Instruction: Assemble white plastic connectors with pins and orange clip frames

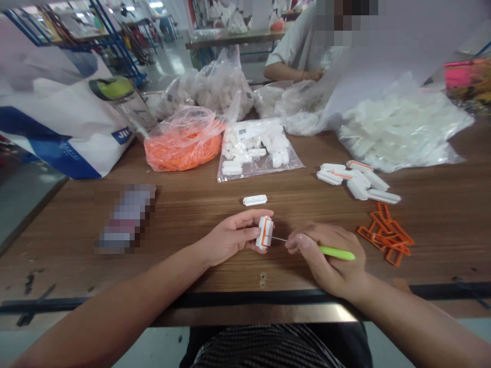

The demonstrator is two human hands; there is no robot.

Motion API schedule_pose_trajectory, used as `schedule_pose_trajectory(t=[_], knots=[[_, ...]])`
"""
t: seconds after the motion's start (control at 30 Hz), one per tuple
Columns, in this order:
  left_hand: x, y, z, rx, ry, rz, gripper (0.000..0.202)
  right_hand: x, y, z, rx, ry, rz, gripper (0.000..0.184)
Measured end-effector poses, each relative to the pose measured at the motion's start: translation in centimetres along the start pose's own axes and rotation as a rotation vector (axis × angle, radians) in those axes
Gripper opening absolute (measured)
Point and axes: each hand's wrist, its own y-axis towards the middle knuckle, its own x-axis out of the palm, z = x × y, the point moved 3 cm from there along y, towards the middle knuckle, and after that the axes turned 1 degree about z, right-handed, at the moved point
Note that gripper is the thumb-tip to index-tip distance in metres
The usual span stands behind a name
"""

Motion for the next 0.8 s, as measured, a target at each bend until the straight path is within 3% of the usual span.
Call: schedule_pose_trajectory(t=[0.8], knots=[[0.23,-0.02,0.0,0.035,-0.004,-0.023,0.034,0.45,0.36,-0.41,-0.016,-0.023,-0.053,0.024]])
